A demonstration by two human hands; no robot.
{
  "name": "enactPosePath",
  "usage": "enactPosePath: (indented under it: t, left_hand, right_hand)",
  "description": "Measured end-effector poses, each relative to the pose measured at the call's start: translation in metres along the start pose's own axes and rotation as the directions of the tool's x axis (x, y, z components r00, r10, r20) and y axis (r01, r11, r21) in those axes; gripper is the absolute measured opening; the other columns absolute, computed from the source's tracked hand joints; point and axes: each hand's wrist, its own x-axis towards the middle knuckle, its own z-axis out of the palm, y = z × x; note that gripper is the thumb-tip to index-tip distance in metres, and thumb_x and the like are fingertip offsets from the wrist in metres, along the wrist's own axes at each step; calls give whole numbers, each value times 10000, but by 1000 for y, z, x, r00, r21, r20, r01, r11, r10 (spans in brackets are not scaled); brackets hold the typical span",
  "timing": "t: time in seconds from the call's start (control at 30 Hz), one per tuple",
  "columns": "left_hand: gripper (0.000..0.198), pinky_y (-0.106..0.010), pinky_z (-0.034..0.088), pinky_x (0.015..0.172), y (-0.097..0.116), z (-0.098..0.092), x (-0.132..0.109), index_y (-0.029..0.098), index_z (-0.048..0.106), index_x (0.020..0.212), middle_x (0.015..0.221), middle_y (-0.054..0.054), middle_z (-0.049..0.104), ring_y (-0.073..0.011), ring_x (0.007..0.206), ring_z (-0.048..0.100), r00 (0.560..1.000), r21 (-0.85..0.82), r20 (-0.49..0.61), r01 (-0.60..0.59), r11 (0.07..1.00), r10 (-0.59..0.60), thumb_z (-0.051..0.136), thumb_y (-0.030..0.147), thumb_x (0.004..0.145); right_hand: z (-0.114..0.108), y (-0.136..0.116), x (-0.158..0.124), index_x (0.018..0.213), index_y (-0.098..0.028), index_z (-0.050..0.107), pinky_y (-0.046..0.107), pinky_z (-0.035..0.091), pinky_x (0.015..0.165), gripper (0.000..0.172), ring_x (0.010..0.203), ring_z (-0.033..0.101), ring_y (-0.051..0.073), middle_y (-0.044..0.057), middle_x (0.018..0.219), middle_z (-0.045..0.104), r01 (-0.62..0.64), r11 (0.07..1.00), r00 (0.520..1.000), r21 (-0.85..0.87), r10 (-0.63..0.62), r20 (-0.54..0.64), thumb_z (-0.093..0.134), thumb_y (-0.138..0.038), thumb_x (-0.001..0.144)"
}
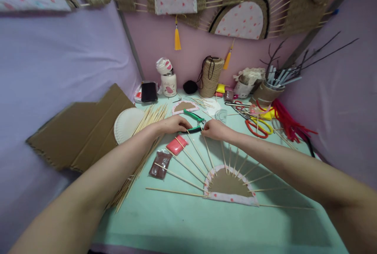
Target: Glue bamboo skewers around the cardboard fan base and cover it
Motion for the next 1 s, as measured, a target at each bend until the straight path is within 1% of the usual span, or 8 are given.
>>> enactPosePath:
  t: [0.2,0.33,0.4,0.53,0.63,0.73,0.83,1.0]
  left_hand:
    - [316,-312,480,952,1,0,3,135,715,1103,1141,-82,729,-202,1057,652,997,17,-70,47,999,-46,590,198,820]
    - [348,-346,474,980,12,-2,-6,127,680,1158,1178,-97,714,-208,1075,650,986,48,-145,85,995,-77,585,244,844]
    - [348,-347,472,987,22,-5,-13,127,677,1161,1189,-97,708,-209,1084,648,979,85,-186,97,992,-80,574,266,859]
    - [321,-344,476,981,42,-6,-26,153,684,1148,1178,-76,712,-203,1076,647,965,208,-259,91,974,-35,534,264,886]
    - [290,-353,476,979,60,4,-39,184,694,1121,1178,-62,709,-207,1075,637,953,357,-297,49,933,64,534,285,902]
    - [291,-383,466,990,77,25,-57,175,678,1151,1182,-86,688,-223,1109,612,957,490,-235,-32,871,167,515,270,929]
    - [261,-409,459,986,89,50,-73,184,682,1125,1187,-90,669,-228,1101,607,961,535,-201,-54,843,188,495,249,955]
    - [207,-436,442,943,94,78,-84,204,683,1096,1184,-79,667,-240,1075,606,947,586,-262,1,811,187,540,214,948]
  right_hand:
    - [-9,1,-13,952,-143,659,338,541,745,293,792,649,154,25,909,681,-2,1000,998,30,4,-67,581,-425,949]
    - [-22,9,-32,687,-158,656,274,423,603,332,642,592,152,25,637,625,0,997,994,75,8,-112,556,-369,923]
    - [-28,15,-45,616,-170,638,275,366,564,336,609,561,155,27,579,596,2,995,992,102,11,-125,554,-350,888]
    - [-34,28,-79,613,-192,608,272,325,550,322,584,525,149,8,570,577,-4,990,990,142,24,-141,546,-388,860]
    - [-31,36,-111,663,-200,617,271,319,544,305,575,523,147,1,596,601,-9,987,990,162,32,-141,537,-414,865]
    - [-22,43,-147,738,-205,644,269,357,564,290,589,556,148,7,662,653,45,976,989,212,-14,-147,507,-405,898]
    - [-3,45,-181,790,-216,650,267,398,591,277,641,601,155,18,731,680,113,960,978,256,-62,-198,484,-383,935]
    - [47,36,-214,857,-222,624,255,451,600,204,668,619,141,5,752,657,253,908,934,335,-138,-330,480,-300,979]
